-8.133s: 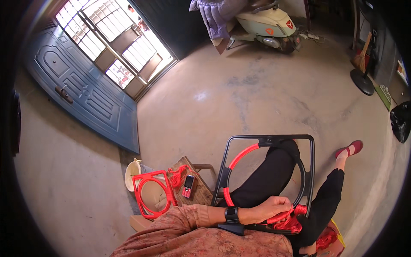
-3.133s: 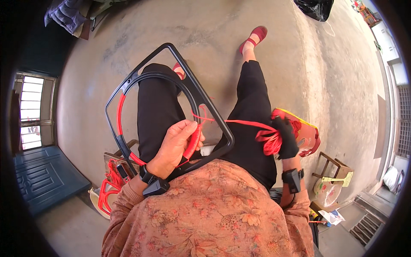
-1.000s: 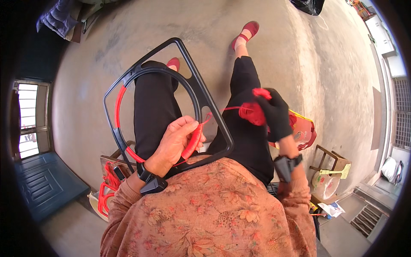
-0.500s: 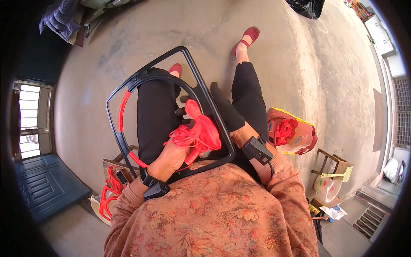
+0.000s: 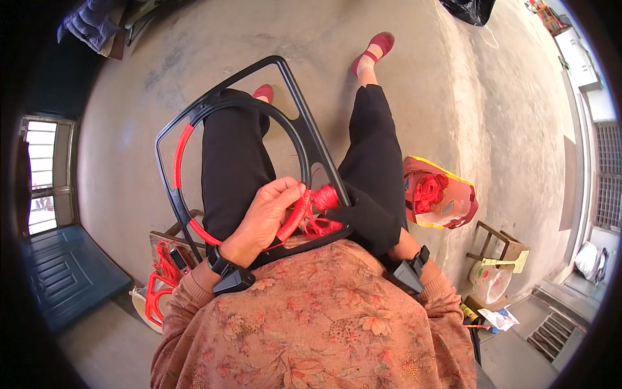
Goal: Winding red plastic ribbon around a black square frame.
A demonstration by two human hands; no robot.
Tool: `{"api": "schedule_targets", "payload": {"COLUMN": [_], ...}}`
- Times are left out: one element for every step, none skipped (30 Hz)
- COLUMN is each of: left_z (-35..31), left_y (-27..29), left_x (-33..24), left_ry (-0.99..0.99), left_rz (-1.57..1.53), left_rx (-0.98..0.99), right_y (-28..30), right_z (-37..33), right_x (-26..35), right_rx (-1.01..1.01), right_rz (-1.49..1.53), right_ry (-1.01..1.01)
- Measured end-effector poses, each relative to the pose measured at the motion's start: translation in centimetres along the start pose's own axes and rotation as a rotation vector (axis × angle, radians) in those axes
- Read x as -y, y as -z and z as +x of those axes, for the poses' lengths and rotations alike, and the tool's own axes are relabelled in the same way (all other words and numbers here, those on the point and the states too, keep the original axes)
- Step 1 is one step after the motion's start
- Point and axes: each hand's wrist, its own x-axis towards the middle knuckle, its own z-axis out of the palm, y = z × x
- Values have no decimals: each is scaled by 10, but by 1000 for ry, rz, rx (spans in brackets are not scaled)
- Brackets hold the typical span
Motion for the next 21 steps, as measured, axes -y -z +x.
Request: {"api": "schedule_targets", "payload": {"left_z": [-3, -5, -6, -6, -5, -5, -5, -5, -5, -6, -6, -6, -6, -7, -8, -9, -10, -10, -11, -11, -10], "left_y": [-3, -4, -4, -4, -6, -7, -8, -9, -9, -8, -8, -8, -5, -4, -4, -5, -5, -4, -2, -1, 0], "left_x": [-5, -8, -9, -9, -9, -9, -10, -11, -10, -11, -11, -10, -9, -9, -10, -12, -12, -13, -12, -11, -9], "left_ry": [18, 36, 29, 26, 30, 41, 53, 64, 65, 64, 64, 70, 72, 74, 84, 93, 102, 106, 109, 112, 106], "left_rz": [20, 40, 50, 57, 67, 70, 68, 66, 75, 86, 98, 107, 114, 121, 143, 166, 188, 201, 215, 228, 228], "left_rx": [1, 2, -4, -6, 2, 1, 3, 5, 14, 23, 31, 50, 59, 69, 64, 60, 56, 52, 48, 45, 47], "right_y": [2, 7, 13, 22, 46, 63, 68, 85, 92, 98, 105, 119, 125, 130, 132, 133, 132, 132, 134, 135, 129], "right_z": [-2, -7, -11, -17, -14, -12, -11, -13, -17, -23, -29, -32, -36, -39, -41, -42, -44, -47, -49, -51, -53], "right_x": [-2, -3, -3, -4, -40, -52, -47, -31, -15, -16, -17, -25, -27, -30, -33, -36, -39, -40, -47, -58, -59], "right_rx": [38, -58, -146, -239, -409, -443, -468, -367, -262, -389, -517, -151, -70, 25, 118, 132, 146, 157, 82, 8, -79], "right_rz": [176, 166, 156, 144, 87, 174, 253, 479, 706, 736, 764, 1152, 1254, 1251, 1249, 1204, 1158, 1108, 1080, 1050, 977], "right_ry": [-71, -66, -60, -56, 162, 266, 373, 364, 353, 369, 383, 475, 502, 517, 532, 499, 467, 436, 359, 282, 212]}}
